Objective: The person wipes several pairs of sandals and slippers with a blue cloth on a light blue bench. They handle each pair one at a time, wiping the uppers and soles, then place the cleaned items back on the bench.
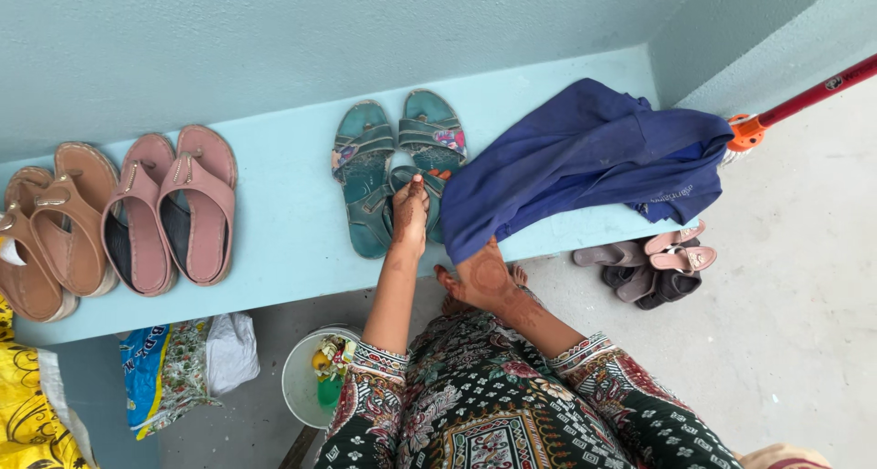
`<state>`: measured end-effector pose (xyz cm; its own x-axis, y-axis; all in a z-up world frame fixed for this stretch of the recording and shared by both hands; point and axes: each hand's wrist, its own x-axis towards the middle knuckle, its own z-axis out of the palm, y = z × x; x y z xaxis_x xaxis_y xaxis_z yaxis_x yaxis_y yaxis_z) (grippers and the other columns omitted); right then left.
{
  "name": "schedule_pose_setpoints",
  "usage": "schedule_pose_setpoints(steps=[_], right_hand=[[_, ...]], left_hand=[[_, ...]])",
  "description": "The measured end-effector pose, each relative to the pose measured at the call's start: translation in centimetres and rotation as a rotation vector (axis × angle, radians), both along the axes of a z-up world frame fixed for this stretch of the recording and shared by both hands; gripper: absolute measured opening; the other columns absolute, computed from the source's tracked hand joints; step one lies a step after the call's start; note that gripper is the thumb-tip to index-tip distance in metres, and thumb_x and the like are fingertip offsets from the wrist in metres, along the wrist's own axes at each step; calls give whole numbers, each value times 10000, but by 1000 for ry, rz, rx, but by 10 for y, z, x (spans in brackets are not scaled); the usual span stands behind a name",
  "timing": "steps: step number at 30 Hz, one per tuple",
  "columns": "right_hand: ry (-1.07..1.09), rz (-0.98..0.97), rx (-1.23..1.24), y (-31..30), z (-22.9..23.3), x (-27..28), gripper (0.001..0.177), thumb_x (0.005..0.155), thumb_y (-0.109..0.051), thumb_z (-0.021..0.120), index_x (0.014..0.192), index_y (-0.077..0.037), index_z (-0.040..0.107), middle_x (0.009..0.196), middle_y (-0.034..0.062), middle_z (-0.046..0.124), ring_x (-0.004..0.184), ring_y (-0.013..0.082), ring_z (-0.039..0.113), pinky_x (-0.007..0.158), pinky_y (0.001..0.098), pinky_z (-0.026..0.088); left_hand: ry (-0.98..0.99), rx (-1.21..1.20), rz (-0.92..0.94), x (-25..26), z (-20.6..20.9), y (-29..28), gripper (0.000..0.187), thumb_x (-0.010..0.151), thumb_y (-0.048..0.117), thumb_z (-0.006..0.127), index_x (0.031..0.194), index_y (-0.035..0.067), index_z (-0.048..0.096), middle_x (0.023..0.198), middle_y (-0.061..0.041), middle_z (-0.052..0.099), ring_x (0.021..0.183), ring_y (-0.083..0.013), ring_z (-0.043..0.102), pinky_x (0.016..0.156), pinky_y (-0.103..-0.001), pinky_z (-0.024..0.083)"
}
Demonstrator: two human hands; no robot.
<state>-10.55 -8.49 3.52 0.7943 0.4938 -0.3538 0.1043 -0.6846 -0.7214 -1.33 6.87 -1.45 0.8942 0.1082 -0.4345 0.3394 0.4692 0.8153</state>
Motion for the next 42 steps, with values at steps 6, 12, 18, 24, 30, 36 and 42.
schedule_pose_setpoints(steps=[6,12,18,24,30,36,42], right_hand=[[-826,95,51,-11,8,-1,422,909,-303,650,1169,24,595,1101,214,607,1088,436,555,1080,602,354],[-602,166,-72,6,5,16,267,791,-262,682,1005,-104,658,988,145,662,1005,375,595,992,585,381],[-700,-84,-200,42,0,17,489,736,-239,705,1172,-27,637,1113,206,639,1064,403,587,945,577,391],[-891,-147,-88,47,-16,16,478,756,-170,693,1201,-3,642,1154,235,656,1090,413,602,937,570,414],[-709,94,-76,5,-14,5,369,744,-93,672,1107,-29,680,993,209,712,924,405,670,843,548,516],[-126,-229,579,-46,-1,19,283,912,-187,654,1153,-39,633,1089,99,678,937,244,653,763,428,570],[94,-475,241,-141,25,50,255,951,-256,625,1123,-108,742,1028,71,793,956,135,727,880,309,561]], left_hand=[[-23,-288,-71,3,3,8,397,1090,276,425,1235,-25,640,1120,-46,761,1008,-117,696,897,-232,535],[-61,-301,-98,2,9,9,456,1064,266,348,1277,-42,608,1325,-201,680,1226,-271,642,1076,-347,478],[15,-307,-56,3,14,3,381,1056,218,378,1258,-13,604,1328,-178,681,1205,-245,660,1065,-344,506],[86,-182,-10,6,1,4,260,1055,201,499,1175,6,622,1171,-146,684,1046,-246,669,931,-375,533],[-49,-229,19,18,-74,7,104,1079,115,566,1083,41,640,938,-44,649,878,-174,626,806,-309,535],[-399,357,-56,23,-63,4,177,1114,168,587,1124,14,675,926,-51,605,840,-198,560,767,-332,447],[-160,1261,-690,-38,71,30,399,1078,431,575,1249,88,688,1043,-165,748,977,-332,722,925,-425,536]])
